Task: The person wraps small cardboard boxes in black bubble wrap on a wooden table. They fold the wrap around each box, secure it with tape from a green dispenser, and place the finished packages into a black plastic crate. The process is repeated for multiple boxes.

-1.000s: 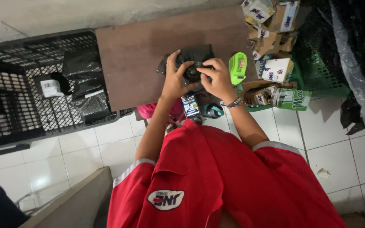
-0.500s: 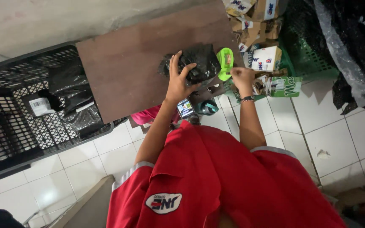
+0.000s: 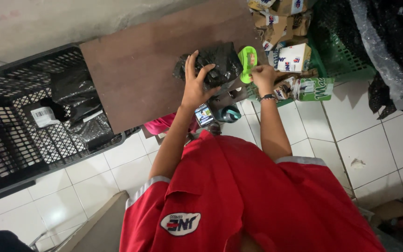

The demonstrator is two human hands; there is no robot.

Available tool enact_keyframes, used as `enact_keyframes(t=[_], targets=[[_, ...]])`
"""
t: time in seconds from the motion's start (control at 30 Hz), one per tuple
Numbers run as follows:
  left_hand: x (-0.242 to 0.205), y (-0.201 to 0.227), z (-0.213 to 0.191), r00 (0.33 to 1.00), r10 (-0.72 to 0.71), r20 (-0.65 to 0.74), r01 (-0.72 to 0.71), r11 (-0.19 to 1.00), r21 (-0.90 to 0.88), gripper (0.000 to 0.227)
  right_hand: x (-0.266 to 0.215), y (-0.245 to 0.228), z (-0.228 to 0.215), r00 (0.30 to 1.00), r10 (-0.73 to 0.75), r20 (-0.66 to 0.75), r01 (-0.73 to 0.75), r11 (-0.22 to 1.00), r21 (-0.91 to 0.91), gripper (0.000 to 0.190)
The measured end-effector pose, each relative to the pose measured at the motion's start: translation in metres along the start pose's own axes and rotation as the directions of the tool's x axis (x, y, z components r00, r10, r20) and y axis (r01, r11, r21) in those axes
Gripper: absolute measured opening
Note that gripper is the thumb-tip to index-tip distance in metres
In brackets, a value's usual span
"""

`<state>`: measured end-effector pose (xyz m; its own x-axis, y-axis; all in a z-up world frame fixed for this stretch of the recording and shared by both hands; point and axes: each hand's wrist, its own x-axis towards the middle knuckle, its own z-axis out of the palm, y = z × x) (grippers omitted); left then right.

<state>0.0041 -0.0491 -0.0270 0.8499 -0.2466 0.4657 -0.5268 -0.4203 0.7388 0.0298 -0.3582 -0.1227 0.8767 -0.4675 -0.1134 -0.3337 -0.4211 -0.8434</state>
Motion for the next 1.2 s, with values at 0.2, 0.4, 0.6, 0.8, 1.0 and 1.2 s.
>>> enact_keyframes(t=[0.2, 0.4, 0.6, 0.8, 1.0, 1.2], targets=[[0.0, 0.003, -0.001, 1.0, -0.019, 0.014, 0.019, 1.0, 0.0, 0.081, -0.008, 0.002, -0.001, 1.0, -0.015, 0.012, 0.014, 1.0, 0.02, 0.016], [0.0, 0.006, -0.002, 1.0, -0.016, 0.016, 0.016, 1.0, 0.008, 0.081, -0.015, -0.003, -0.01, 0.988, 0.134, 0.081, -0.153, 0.93, 0.333, 0.01], [0.001, 0.004, 0.0, 1.0, -0.014, 0.008, 0.014, 1.0, 0.014, 0.081, -0.019, 0.0, -0.012, 0.987, 0.076, 0.143, -0.114, 0.952, 0.284, 0.008], [-0.002, 0.001, 0.0, 1.0, -0.005, 0.005, 0.005, 1.0, 0.015, 0.082, -0.035, 0.001, -0.016, 0.995, 0.071, 0.068, -0.088, 0.949, 0.301, 0.101], [-0.002, 0.003, 0.001, 1.0, -0.018, 0.006, 0.018, 1.0, 0.019, 0.082, -0.042, 0.012, -0.012, 0.994, 0.054, 0.094, -0.08, 0.951, 0.298, 0.106], [-0.002, 0.004, -0.001, 1.0, -0.018, 0.005, 0.018, 1.0, 0.017, 0.083, -0.033, 0.04, 0.006, 0.999, 0.033, 0.011, -0.035, 0.958, 0.286, 0.091]])
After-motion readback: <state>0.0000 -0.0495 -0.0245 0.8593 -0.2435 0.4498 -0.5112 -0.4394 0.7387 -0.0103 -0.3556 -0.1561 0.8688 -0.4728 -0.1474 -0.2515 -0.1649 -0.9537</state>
